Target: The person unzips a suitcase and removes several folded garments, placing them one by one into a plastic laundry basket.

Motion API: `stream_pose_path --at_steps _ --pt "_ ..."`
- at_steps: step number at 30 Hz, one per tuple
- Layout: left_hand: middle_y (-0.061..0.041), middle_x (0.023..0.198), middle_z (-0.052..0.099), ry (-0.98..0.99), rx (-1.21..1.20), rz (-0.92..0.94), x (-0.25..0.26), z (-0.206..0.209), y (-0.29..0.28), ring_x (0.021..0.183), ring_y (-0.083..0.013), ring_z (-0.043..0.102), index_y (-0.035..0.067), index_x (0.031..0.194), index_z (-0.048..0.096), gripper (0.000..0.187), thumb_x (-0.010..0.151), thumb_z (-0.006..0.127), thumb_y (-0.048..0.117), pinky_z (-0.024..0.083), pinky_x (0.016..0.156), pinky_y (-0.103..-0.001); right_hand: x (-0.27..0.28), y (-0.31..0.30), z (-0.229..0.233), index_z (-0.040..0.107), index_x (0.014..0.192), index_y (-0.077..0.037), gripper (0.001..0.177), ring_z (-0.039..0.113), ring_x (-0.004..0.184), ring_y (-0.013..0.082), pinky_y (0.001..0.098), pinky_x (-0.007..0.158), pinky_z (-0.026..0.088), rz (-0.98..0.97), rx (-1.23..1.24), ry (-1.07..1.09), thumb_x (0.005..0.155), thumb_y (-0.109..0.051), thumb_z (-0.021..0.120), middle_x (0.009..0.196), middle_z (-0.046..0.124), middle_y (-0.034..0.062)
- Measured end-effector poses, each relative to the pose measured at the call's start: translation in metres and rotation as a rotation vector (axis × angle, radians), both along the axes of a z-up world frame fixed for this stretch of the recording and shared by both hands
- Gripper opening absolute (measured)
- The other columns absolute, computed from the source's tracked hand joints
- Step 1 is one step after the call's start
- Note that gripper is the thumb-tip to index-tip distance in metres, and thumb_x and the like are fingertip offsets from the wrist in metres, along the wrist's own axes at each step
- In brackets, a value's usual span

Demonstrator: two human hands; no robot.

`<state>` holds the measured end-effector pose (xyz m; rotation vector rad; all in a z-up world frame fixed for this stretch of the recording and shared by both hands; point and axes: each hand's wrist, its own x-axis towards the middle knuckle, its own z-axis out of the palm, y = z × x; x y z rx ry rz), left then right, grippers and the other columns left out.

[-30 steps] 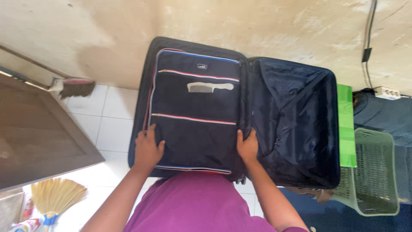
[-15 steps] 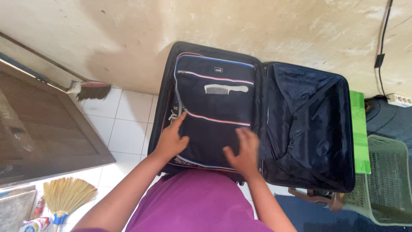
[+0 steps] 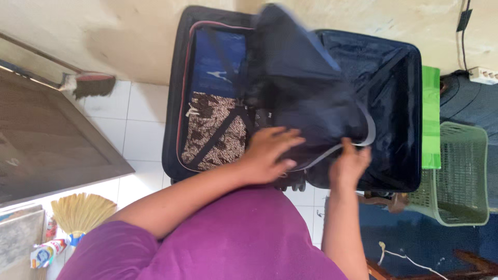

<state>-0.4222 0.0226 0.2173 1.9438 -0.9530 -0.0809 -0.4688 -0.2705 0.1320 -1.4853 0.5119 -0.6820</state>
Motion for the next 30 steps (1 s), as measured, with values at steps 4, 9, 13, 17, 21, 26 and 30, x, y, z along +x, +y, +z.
stream_pose_path --at_steps 4,9,13,17,21,26,30 --pt "-0.012 0.144 0.055 0.313 0.591 0.217 0.001 -0.047 0.057 0.143 -0.0353 0.045 0.022 0.141 0.056 0.056 0.090 0.068 0.041 0.037 0.114 -0.056 -0.028 -0.129 -0.060 0.060 0.115 -0.002 0.027 0.064 0.098 0.0198 0.0348 0.087 0.050 -0.301 0.215 0.009 0.092 0.009 0.069 0.113 0.068 0.0085" --pt "-0.019 0.169 0.011 0.465 1.006 0.275 -0.012 -0.085 0.110 0.150 -0.0424 0.010 0.029 0.158 0.036 0.078 0.088 0.069 0.039 0.014 0.111 -0.074 -0.077 -0.189 -0.123 0.059 0.121 0.000 0.038 0.061 0.095 0.0229 0.0364 0.077 0.042 -0.408 0.417 0.323 0.085 0.010 0.064 0.118 0.064 0.0126" --pt "-0.027 0.163 0.016 0.329 0.940 0.316 -0.022 -0.099 0.111 0.150 -0.0462 0.013 0.024 0.153 0.040 0.073 0.089 0.071 0.036 0.011 0.116 -0.072 -0.057 -0.154 -0.119 0.049 0.132 0.001 0.049 0.064 0.115 0.0303 0.0384 0.101 0.052 -0.476 -0.060 0.284 0.087 0.000 0.068 0.128 0.062 0.0171" --pt "-0.029 0.157 0.027 0.373 0.856 0.337 -0.018 -0.102 0.099 0.151 -0.0439 0.020 0.023 0.148 0.048 0.067 0.087 0.072 0.032 0.013 0.116 -0.071 -0.027 -0.066 -0.053 0.045 0.145 0.011 0.062 0.043 0.136 0.0453 0.0557 0.118 0.032 -0.346 -1.110 0.278 0.094 -0.007 0.075 0.145 0.047 0.0285" --pt "-0.032 0.150 0.038 0.286 0.711 0.365 -0.023 -0.107 0.101 0.146 -0.0462 0.032 0.019 0.142 0.056 0.060 0.087 0.074 0.033 0.024 0.120 -0.060 0.006 0.032 0.000 0.050 0.147 0.001 0.059 0.032 0.153 0.0429 0.0591 0.130 0.025 0.205 -1.184 0.150 0.095 -0.015 0.073 0.155 0.043 0.0237" --pt "-0.034 0.153 0.034 0.167 0.557 0.361 -0.035 -0.113 0.114 0.143 -0.0484 0.033 0.014 0.139 0.058 0.060 0.084 0.076 0.026 0.027 0.116 -0.057 0.033 0.086 -0.002 0.045 0.152 -0.014 0.077 0.016 0.152 0.0514 0.0721 0.114 0.016 0.542 -1.243 0.614 0.084 -0.033 0.076 0.163 0.018 0.0260" --pt "-0.032 0.155 0.037 0.187 0.399 0.356 -0.039 -0.115 0.127 0.141 -0.0500 0.035 0.012 0.139 0.057 0.055 0.088 0.074 0.024 0.029 0.117 -0.055 0.035 0.053 -0.022 0.044 0.158 -0.027 0.070 0.014 0.153 0.0527 0.0662 0.117 0.017 0.472 -0.979 0.740 0.095 -0.038 0.071 0.166 0.009 0.0326"
